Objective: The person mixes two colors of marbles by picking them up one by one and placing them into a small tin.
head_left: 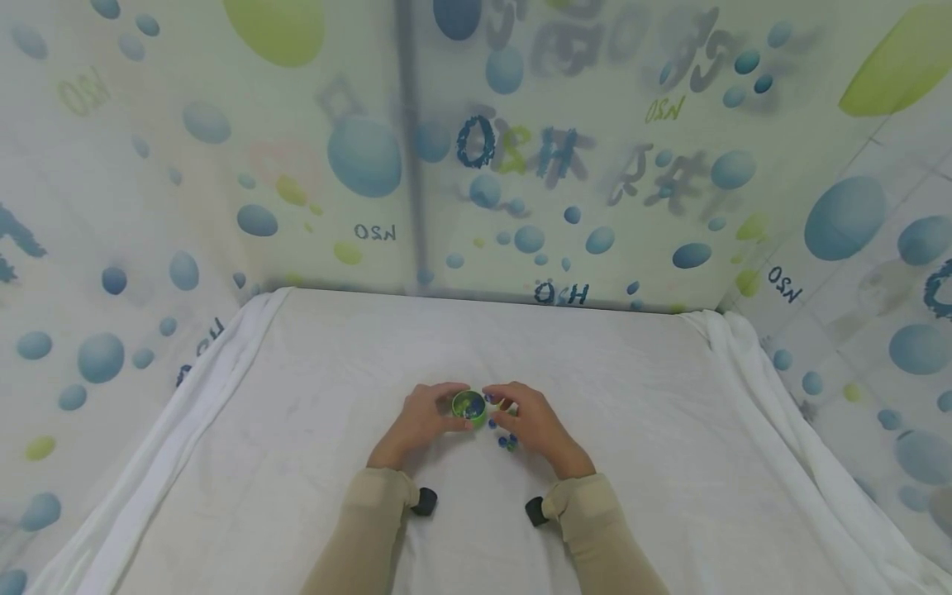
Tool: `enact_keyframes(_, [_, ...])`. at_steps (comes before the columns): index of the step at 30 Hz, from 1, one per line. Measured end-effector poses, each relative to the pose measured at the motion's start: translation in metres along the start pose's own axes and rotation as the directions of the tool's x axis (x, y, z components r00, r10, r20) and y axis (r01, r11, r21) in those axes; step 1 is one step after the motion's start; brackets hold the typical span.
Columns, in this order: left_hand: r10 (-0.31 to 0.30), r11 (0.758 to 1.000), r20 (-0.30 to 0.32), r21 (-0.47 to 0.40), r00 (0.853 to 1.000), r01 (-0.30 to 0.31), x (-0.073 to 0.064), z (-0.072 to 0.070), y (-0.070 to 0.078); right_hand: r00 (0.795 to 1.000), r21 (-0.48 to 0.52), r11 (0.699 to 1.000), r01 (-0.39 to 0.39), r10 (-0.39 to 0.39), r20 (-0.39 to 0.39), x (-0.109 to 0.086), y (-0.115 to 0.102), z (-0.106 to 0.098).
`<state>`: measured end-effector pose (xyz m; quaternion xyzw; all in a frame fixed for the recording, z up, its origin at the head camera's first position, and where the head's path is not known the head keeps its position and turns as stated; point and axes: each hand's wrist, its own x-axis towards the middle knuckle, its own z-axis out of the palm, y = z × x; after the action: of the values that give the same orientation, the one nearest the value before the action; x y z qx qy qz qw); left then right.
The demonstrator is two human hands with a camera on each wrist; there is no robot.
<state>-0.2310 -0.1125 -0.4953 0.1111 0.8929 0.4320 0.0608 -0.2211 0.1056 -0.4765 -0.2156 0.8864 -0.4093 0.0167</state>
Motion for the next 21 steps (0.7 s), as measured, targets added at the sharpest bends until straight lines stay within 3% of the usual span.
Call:
enact_keyframes(14, [-0.012, 1.0, -0.003, -0.001, 1.0, 0.012, 0.0001, 0.0005, 0.0009, 0.999, 0.014, 1.0, 0.021, -0.022, 0.025, -0.0007, -0.0034, 0.0015])
enact_keyframes(21, [-0.005, 1.0, -0.004, -0.003, 1.0, 0.005, 0.0, 0.001, -0.0003, 1.0, -0.006, 1.0, -0.002, 0.003, 0.025, -0.0012, -0.0048, 0.0006])
